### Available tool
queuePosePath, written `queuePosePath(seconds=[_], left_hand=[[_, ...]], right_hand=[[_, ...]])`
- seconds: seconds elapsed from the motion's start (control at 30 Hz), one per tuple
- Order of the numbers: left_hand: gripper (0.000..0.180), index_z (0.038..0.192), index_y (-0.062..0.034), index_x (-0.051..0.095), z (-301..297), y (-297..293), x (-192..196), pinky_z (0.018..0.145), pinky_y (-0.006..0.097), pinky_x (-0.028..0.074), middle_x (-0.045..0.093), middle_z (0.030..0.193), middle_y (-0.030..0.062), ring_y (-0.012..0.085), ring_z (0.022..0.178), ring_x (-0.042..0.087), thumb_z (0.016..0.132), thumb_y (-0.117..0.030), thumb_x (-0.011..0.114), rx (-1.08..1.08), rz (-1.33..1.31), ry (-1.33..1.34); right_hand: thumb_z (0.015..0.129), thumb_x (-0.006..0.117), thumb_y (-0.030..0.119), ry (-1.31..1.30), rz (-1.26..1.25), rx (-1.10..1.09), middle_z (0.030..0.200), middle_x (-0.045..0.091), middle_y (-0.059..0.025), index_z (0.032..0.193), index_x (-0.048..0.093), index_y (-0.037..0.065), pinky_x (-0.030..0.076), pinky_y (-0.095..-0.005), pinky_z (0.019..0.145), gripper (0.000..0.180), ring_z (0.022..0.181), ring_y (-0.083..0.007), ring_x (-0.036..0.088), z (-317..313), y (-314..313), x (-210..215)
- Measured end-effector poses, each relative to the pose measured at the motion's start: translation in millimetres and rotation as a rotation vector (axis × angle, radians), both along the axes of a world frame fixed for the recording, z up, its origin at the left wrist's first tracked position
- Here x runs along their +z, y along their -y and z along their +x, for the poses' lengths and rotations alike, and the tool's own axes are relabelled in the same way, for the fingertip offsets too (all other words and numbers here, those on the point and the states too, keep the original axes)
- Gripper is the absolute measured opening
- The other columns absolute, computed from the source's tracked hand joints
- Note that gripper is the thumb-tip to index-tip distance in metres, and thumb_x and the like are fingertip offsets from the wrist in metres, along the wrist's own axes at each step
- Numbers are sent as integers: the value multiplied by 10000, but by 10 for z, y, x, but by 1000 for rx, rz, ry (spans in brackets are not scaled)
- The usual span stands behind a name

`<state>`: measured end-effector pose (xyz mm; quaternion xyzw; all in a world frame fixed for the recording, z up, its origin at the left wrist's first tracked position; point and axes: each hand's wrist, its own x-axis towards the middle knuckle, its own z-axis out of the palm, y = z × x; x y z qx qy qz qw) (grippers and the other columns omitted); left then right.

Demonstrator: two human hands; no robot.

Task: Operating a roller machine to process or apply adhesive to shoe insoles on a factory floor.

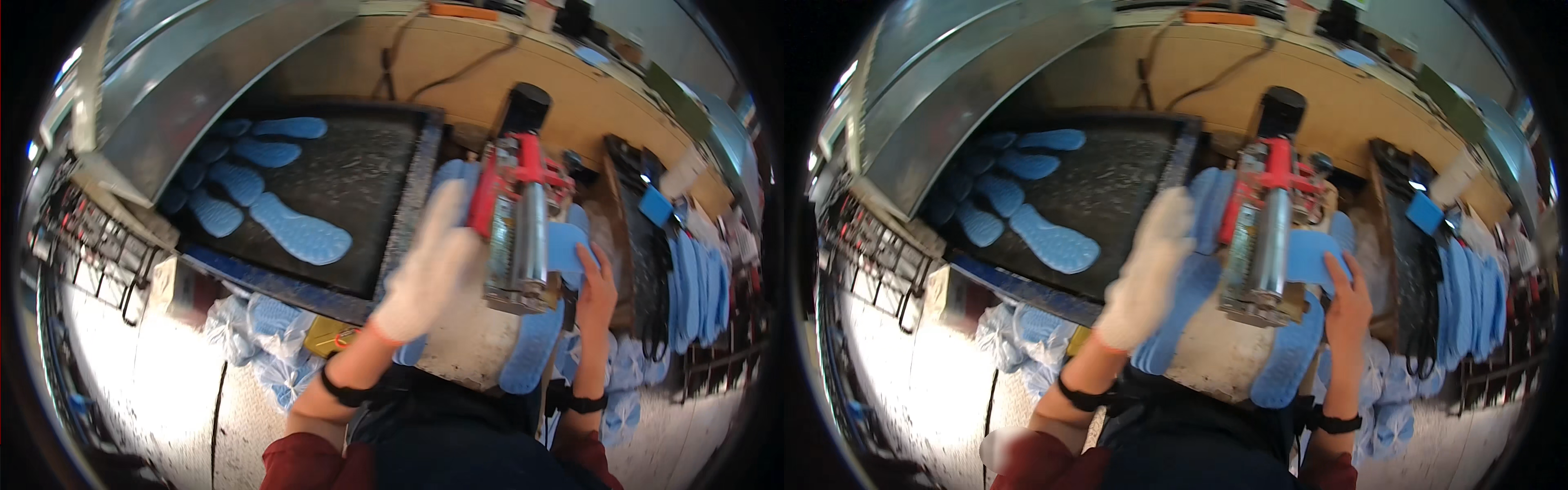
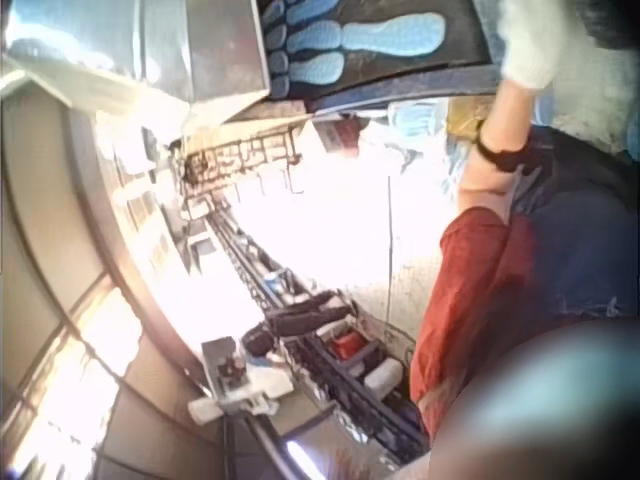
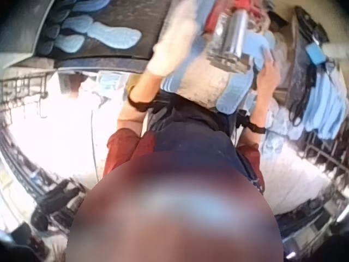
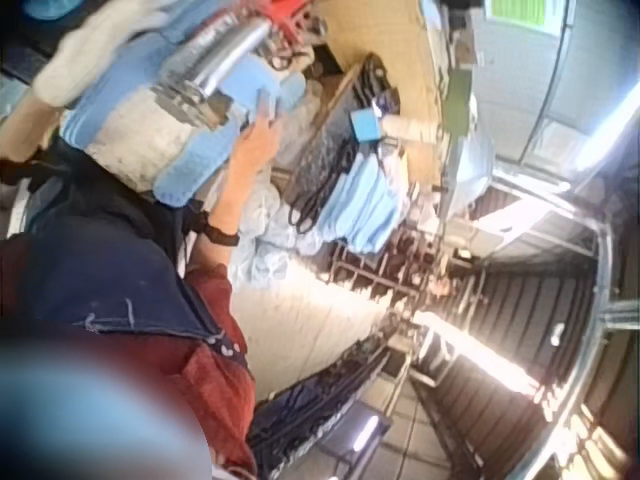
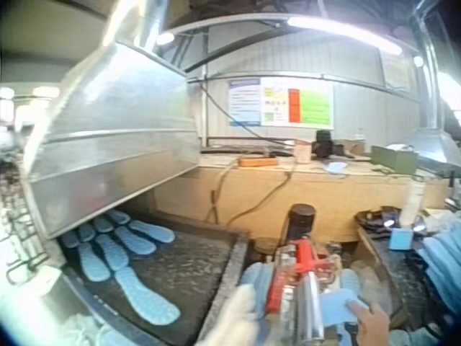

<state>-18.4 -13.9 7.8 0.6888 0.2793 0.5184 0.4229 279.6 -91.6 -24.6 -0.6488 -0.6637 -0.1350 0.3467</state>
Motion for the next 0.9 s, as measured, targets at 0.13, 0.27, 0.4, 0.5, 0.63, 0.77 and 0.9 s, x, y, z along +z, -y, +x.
queuePosePath(seconds=[0.13, 0.27, 0.4, 0.5, 0.63, 0.77, 0.9], left_hand=[[631, 1527, 26, 220, 440, -77, 99, 1166, 362, 254, 289, 1536, 288, 383, 1420, 339, 1021, -255, 473, 35, 281, -134], [646, 1510, 56, 223, 656, -289, -7, 1181, 382, 223, 230, 1543, 324, 417, 1448, 259, 1019, -276, 480, -7, 349, -87], [596, 1480, 70, 273, 677, -405, -304, 1183, 410, 229, 242, 1534, 325, 426, 1438, 265, 1020, -249, 479, -45, 220, -77], [449, 1405, 43, 414, 646, -475, -508, 1153, 444, 299, 333, 1492, 307, 438, 1387, 339, 1006, -139, 509, 77, 404, -102], [524, 1502, 15, 303, 519, -507, -611, 1159, 344, 286, 316, 1535, 237, 307, 1410, 357, 1066, -255, 410, -115, -175, 27], [725, 1562, -102, 230, 371, -434, -528, 1150, 387, 300, 386, 1474, 204, 310, 1376, 387, 1036, -599, 199, -220, -407, -83], [597, 1512, 14, 301, 262, -285, -586, 1195, 331, 205, 357, 1550, 146, 214, 1460, 281, 1097, -377, 125, -298, -386, -28]], right_hand=[[940, 521, 3, -225, 10, 86, 1246, 640, -162, 1312, 597, 74, 495, -357, 899, 386, 1059, -289, 651, -27, 22, -160], [988, 557, 90, -729, 41, 17, 1115, 660, -139, 1250, 590, 18, 500, -332, 863, 274, 969, -217, 653, 103, 266, -630], [937, 639, 153, -521, -306, -258, 1033, 635, -164, 1249, 562, 30, 509, -337, 827, 345, 906, -247, 638, 197, 546, -1063], [821, 767, 326, -139, -551, -267, 1127, 598, -242, 1310, 508, 8, 513, -455, 845, 639, 1027, -396, 597, 97, 675, -1346], [715, 839, 318, -102, -551, -280, 1147, 537, -261, 1334, 467, -6, 515, -490, 816, 792, 998, -449, 594, -48, 769, -1479], [669, 871, 255, -232, -523, -347, 1187, 515, -276, 1386, 415, -18, 521, -485, 814, 893, 1014, -464, 587, -101, 714, -1453], [719, 822, 187, -451, -592, -391, 1065, 652, -255, 1280, 533, -57, 532, -416, 812, 677, 975, -371, 658, -12, 663, -1456]])
